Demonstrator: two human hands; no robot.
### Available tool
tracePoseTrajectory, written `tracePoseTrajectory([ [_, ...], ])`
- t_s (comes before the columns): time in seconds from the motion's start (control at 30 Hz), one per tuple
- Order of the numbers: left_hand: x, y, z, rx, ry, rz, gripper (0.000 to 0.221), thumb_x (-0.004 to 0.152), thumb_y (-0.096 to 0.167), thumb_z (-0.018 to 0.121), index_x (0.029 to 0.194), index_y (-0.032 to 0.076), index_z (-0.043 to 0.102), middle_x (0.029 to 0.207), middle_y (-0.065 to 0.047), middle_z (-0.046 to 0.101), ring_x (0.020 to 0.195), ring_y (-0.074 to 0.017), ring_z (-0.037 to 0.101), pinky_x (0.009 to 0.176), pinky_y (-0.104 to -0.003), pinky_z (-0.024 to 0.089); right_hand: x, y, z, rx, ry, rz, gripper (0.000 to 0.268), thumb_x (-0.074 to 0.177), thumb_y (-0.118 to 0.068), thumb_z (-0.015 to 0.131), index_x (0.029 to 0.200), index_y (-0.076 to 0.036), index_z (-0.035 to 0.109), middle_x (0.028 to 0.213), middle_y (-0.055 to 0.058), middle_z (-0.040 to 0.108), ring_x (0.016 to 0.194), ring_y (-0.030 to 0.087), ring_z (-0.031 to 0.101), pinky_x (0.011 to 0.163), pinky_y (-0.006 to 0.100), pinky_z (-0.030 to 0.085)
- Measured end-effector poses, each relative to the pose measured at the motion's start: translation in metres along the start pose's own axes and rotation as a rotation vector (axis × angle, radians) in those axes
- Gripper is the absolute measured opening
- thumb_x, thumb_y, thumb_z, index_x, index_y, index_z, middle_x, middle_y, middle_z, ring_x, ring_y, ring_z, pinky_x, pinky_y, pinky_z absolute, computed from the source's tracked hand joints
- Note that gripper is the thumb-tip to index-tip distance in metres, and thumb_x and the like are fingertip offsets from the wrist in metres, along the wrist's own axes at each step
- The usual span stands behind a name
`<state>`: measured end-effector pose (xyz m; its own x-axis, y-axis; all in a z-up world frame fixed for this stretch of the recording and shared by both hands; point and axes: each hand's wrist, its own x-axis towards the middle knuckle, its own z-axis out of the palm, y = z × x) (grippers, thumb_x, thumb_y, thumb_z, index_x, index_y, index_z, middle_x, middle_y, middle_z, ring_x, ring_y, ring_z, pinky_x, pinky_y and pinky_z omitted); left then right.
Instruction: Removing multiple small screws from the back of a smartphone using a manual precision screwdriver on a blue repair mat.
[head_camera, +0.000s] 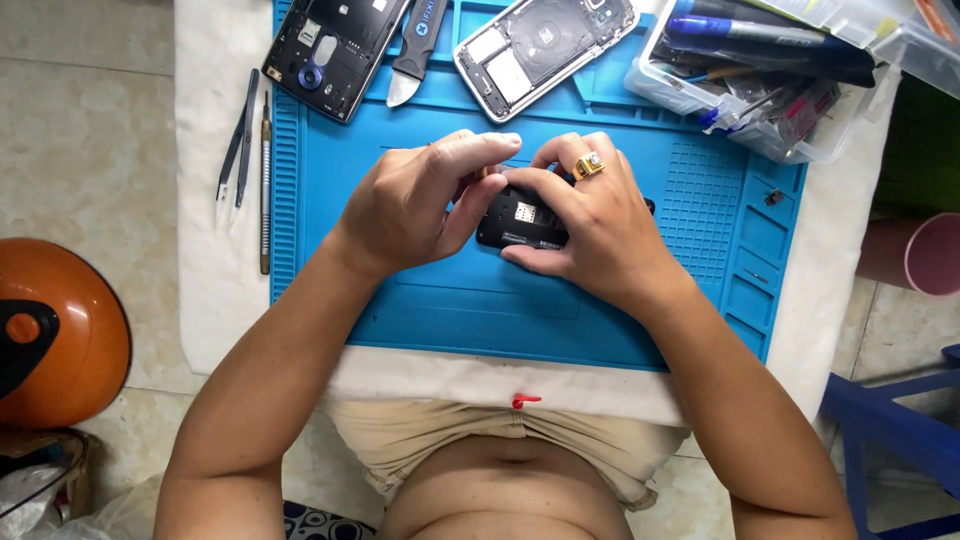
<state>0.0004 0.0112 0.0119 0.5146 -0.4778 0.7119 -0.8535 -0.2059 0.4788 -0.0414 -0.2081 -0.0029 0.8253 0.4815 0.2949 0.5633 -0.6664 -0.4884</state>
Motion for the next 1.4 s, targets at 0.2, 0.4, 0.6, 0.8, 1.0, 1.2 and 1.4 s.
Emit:
tracePoseTrajectory([
  [0.2, -0.001, -0.001, 0.002, -0.016, -0.024, -0.013, 0.022, 0.109, 0.010, 0.055, 0.129, -0.001, 0.059, 0.082, -0.006, 0.066, 0.054, -0.0203, 0.058, 0.047, -0.031, 0.053, 0.001, -0.001, -0.001, 0.011, -0.001, 0.001, 0.061, 0.074, -0.036, 0.093, 0.126, -0.013, 0.070, 0.108, 0.006, 0.052, 0.097, 0.028, 0.050, 0.084, 0.042, 0.044],
  [0.4, -0.001, -0.002, 0.001, -0.020, -0.052, -0.021, 0.022, 0.109, 0.009, 0.055, 0.128, -0.001, 0.059, 0.080, -0.008, 0.065, 0.052, -0.0224, 0.057, 0.045, -0.033, 0.052, 0.000, 0.000, -0.001, 0.013, -0.004, 0.000, 0.063, 0.073, -0.037, 0.094, 0.125, -0.013, 0.070, 0.108, 0.006, 0.053, 0.098, 0.029, 0.051, 0.084, 0.043, 0.045],
  [0.6, -0.002, -0.001, -0.001, -0.015, -0.082, -0.040, 0.020, 0.108, 0.013, 0.058, 0.124, 0.002, 0.063, 0.077, -0.002, 0.064, 0.055, -0.0198, 0.059, 0.049, -0.031, 0.054, 0.000, 0.003, 0.001, -0.022, 0.006, -0.034, 0.060, 0.074, -0.042, 0.092, 0.122, -0.014, 0.068, 0.109, 0.005, 0.052, 0.098, 0.030, 0.051, 0.081, 0.042, 0.044],
  [0.8, 0.002, 0.000, -0.005, 0.021, -0.130, -0.010, 0.019, 0.106, 0.021, 0.056, 0.112, 0.008, 0.069, 0.073, -0.007, 0.059, 0.057, -0.0299, 0.062, 0.051, -0.037, 0.055, -0.002, 0.008, 0.007, -0.046, 0.039, -0.044, 0.065, 0.066, -0.045, 0.090, 0.120, -0.018, 0.067, 0.107, 0.005, 0.054, 0.095, 0.032, 0.053, 0.078, 0.043, 0.045],
  [1.0, 0.012, 0.011, -0.010, -0.068, -0.197, -0.057, 0.019, 0.103, 0.005, 0.052, 0.117, 0.003, 0.064, 0.077, -0.008, 0.059, 0.062, -0.0268, 0.064, 0.055, -0.034, 0.058, -0.002, 0.005, 0.005, -0.024, -0.018, 0.013, 0.060, 0.069, -0.038, 0.091, 0.119, -0.015, 0.067, 0.110, 0.006, 0.054, 0.098, 0.029, 0.053, 0.081, 0.041, 0.046],
  [1.2, 0.012, 0.010, -0.013, -0.035, -0.230, -0.077, 0.021, 0.100, 0.006, 0.066, 0.120, 0.004, 0.064, 0.081, -0.006, 0.062, 0.068, -0.0249, 0.067, 0.059, -0.035, 0.060, -0.002, 0.002, 0.002, -0.029, -0.054, 0.032, 0.062, 0.069, -0.040, 0.091, 0.120, -0.014, 0.067, 0.111, 0.005, 0.054, 0.101, 0.028, 0.053, 0.083, 0.040, 0.047],
  [1.4, 0.012, 0.013, -0.014, -0.082, -0.254, -0.083, 0.030, 0.096, -0.004, 0.054, 0.125, 0.003, 0.060, 0.090, -0.010, 0.058, 0.075, -0.0298, 0.065, 0.064, -0.040, 0.060, -0.001, 0.001, 0.001, -0.035, -0.039, 0.025, 0.061, 0.070, -0.040, 0.091, 0.118, -0.012, 0.067, 0.109, 0.006, 0.053, 0.100, 0.028, 0.052, 0.081, 0.040, 0.047],
])
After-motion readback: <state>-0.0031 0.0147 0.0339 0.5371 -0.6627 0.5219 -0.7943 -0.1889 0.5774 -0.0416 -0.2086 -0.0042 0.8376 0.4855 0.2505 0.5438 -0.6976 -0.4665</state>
